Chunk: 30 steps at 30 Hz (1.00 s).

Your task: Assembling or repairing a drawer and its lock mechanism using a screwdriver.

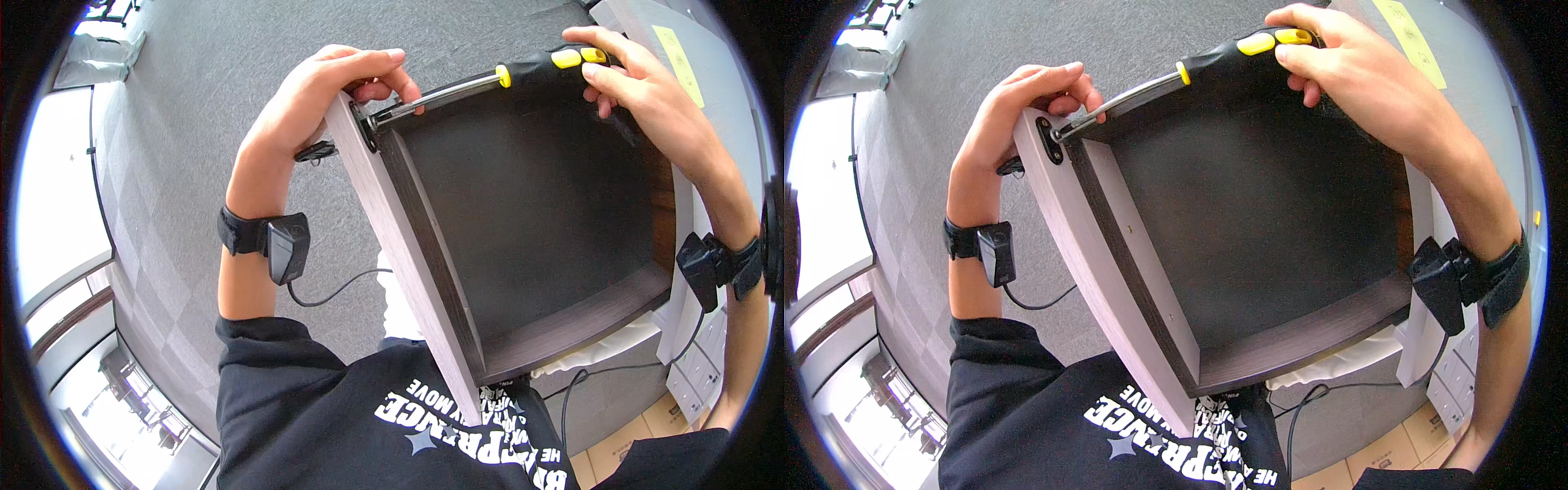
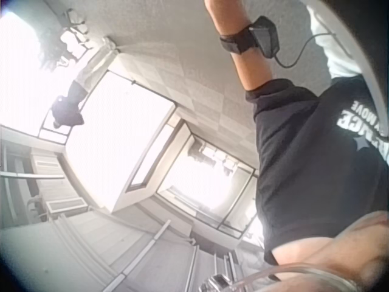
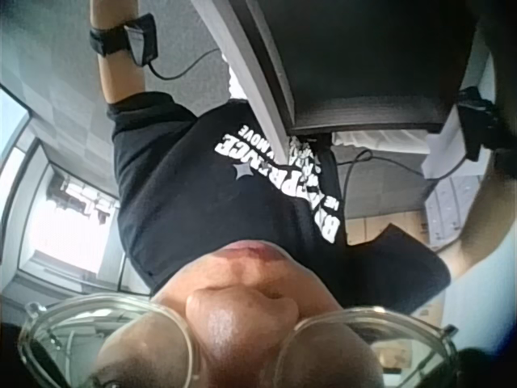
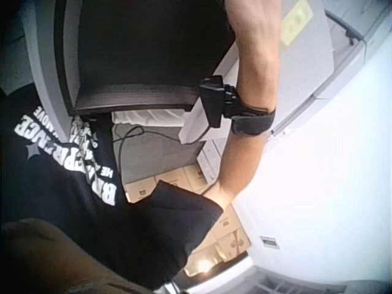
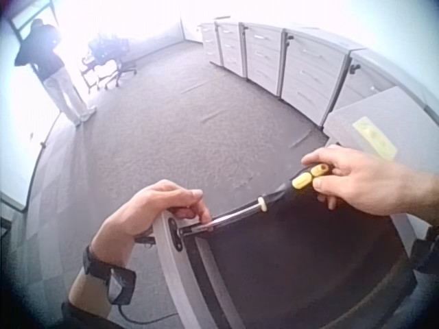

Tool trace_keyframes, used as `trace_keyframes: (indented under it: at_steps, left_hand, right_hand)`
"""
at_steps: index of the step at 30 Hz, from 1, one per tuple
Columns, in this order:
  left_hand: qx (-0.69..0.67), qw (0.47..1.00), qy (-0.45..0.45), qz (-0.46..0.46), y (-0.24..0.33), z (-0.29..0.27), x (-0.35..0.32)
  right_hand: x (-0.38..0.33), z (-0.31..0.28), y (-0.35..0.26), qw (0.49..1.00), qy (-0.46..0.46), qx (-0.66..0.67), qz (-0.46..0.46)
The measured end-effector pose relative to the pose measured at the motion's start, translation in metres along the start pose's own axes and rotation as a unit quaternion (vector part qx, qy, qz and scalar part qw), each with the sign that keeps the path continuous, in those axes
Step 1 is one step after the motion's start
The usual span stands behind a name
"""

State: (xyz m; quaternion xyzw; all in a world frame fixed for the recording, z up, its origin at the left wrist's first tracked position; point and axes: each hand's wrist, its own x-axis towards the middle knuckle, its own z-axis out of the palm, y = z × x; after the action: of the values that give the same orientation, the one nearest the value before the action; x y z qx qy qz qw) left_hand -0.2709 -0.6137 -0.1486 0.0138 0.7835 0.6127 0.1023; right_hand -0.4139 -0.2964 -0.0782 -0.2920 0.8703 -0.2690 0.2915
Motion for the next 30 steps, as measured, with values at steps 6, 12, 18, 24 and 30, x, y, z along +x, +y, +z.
trace_keyframes:
  at_steps: [6, 12, 18, 24, 30]
  left_hand:
    - [-0.001, 1.000, 0.005, -0.006, 0.004, 0.000, 0.003]
    - [0.000, 1.000, 0.002, 0.008, -0.002, -0.001, 0.003]
    - [-0.003, 1.000, 0.002, 0.007, 0.003, 0.001, 0.003]
    - [-0.005, 1.000, -0.007, 0.010, 0.002, -0.003, 0.003]
    - [-0.039, 0.999, 0.009, -0.005, 0.007, 0.000, 0.004]
  right_hand:
    - [0.004, 0.001, 0.000, 0.993, 0.081, 0.063, -0.057]
    - [0.012, 0.001, -0.001, 0.996, 0.038, 0.050, 0.056]
    - [0.006, 0.002, 0.004, 0.995, 0.067, 0.075, 0.030]
    - [0.005, 0.008, 0.007, 0.993, 0.029, 0.114, -0.001]
    - [0.003, 0.002, -0.049, 0.982, 0.069, 0.170, 0.054]
